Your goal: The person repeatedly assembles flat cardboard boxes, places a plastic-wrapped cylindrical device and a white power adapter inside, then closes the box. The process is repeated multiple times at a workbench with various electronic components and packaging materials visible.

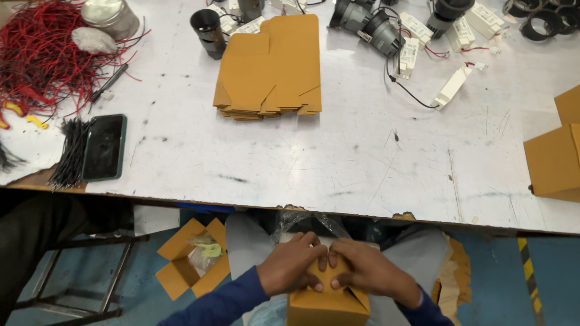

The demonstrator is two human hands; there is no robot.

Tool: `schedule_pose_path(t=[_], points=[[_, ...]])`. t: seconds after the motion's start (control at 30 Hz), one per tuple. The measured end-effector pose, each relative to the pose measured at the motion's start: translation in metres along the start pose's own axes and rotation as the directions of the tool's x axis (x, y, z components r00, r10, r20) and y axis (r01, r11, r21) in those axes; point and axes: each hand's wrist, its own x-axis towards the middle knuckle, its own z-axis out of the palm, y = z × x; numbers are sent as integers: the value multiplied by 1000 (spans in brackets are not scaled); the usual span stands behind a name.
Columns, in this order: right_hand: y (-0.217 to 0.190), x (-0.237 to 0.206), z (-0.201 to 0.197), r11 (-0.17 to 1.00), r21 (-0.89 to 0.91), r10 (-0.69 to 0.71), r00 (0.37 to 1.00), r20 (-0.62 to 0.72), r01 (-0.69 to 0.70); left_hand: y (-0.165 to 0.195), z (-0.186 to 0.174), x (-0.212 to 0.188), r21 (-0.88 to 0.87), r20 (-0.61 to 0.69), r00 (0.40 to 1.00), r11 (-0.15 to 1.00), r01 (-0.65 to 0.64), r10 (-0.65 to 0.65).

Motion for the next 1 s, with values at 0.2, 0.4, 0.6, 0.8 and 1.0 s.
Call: schedule_pose_path(t=[0.2,0.4,0.6,0.8,1.0], points=[[14,3,18,997,77,13,994,-112,-4,6,-16,-4,112,8,998,992,-65,65],[27,-2,10,818,523,28,891,-453,240,20,-38,-20,211,12,979,956,-201,203],[-3,-49,-37,837,39,-115,244,-963,546,-29,-120,-12,-548,-497,868,777,-310,-5],[-27,-40,-45,839,-118,-249,183,-951,531,-86,-115,37,-941,-266,845,315,-124,-464],[-61,-6,-48,865,-354,-489,434,-757,356,-106,-67,44,-751,-658,599,454,-479,-457]])
